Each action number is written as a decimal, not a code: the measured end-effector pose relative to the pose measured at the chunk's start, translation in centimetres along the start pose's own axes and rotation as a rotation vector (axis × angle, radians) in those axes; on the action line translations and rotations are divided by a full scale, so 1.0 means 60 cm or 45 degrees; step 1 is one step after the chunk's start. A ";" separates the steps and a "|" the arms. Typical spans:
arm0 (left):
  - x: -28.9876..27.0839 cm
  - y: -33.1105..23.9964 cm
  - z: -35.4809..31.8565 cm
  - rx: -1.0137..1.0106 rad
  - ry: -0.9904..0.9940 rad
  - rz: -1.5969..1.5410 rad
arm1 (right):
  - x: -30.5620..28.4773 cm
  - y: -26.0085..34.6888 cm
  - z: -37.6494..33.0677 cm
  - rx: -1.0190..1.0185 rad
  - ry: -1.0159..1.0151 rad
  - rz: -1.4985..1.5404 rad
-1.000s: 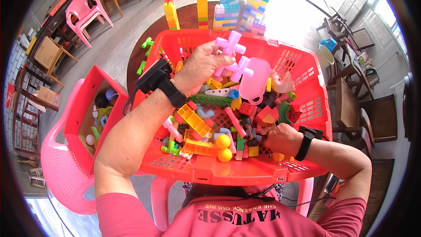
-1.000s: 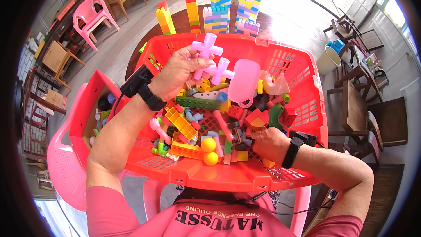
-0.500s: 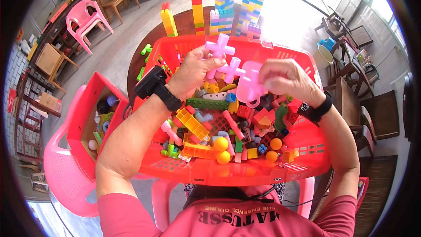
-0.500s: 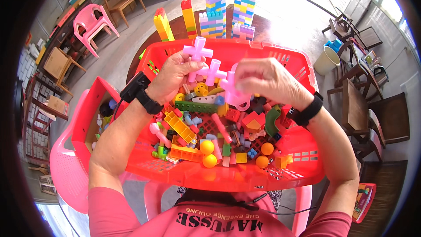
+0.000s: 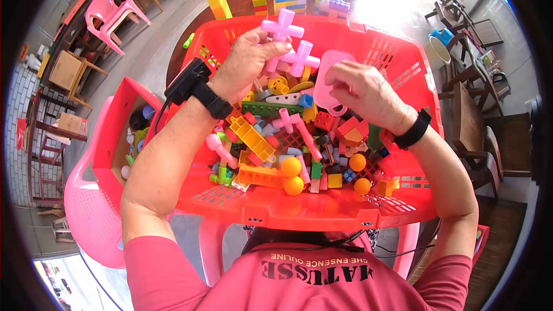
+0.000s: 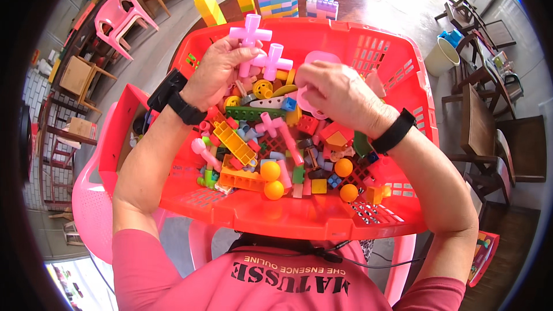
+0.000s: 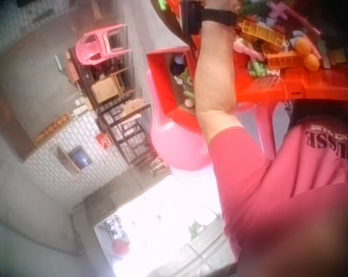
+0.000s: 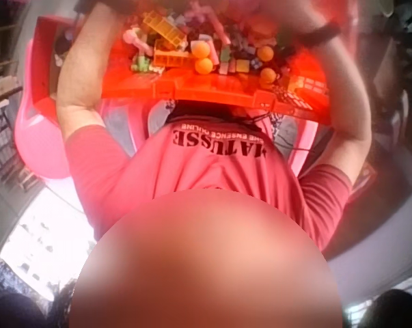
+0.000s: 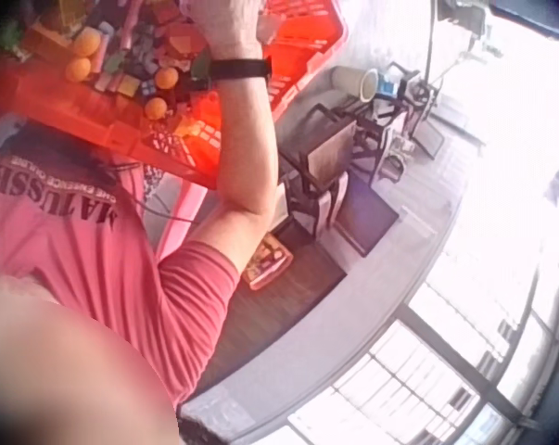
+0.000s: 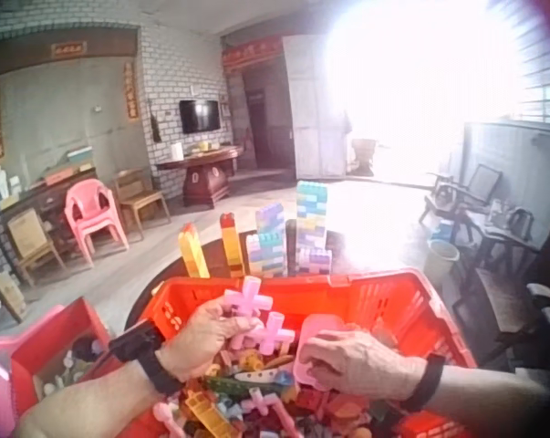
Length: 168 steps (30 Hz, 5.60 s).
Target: The person assembles various structures using interlocking plastic toy blocks from a red basket, connecting green, pink, and yellow pieces by hand.
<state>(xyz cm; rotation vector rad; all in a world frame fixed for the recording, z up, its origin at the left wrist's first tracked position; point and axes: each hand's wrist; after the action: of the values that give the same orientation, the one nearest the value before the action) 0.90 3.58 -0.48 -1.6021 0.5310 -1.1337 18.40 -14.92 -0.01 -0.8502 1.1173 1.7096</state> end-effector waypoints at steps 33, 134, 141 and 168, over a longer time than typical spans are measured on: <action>0.012 -0.024 -0.004 0.107 -0.037 -0.038 | 0.117 0.090 0.041 -0.295 0.525 -0.158; 0.064 -0.047 -0.053 0.250 0.380 0.633 | -0.044 0.065 0.018 0.437 -0.042 0.698; 0.066 -0.041 -0.058 0.120 0.277 0.430 | -0.040 0.065 0.020 0.403 -0.120 0.659; 0.071 -0.052 -0.061 0.138 0.338 0.353 | -0.070 0.077 0.013 0.247 -0.132 0.713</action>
<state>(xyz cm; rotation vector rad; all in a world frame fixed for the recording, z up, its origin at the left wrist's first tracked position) -0.98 -0.51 4.06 -1.2471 0.8240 -1.1476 15.57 -16.39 5.43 -0.3340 1.5156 2.0186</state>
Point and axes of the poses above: each hand's wrist, its own z-axis towards the middle knuckle, its own x-axis out of the palm, y = z × x, and after that the axes turned 10 degrees about -z, right-handed
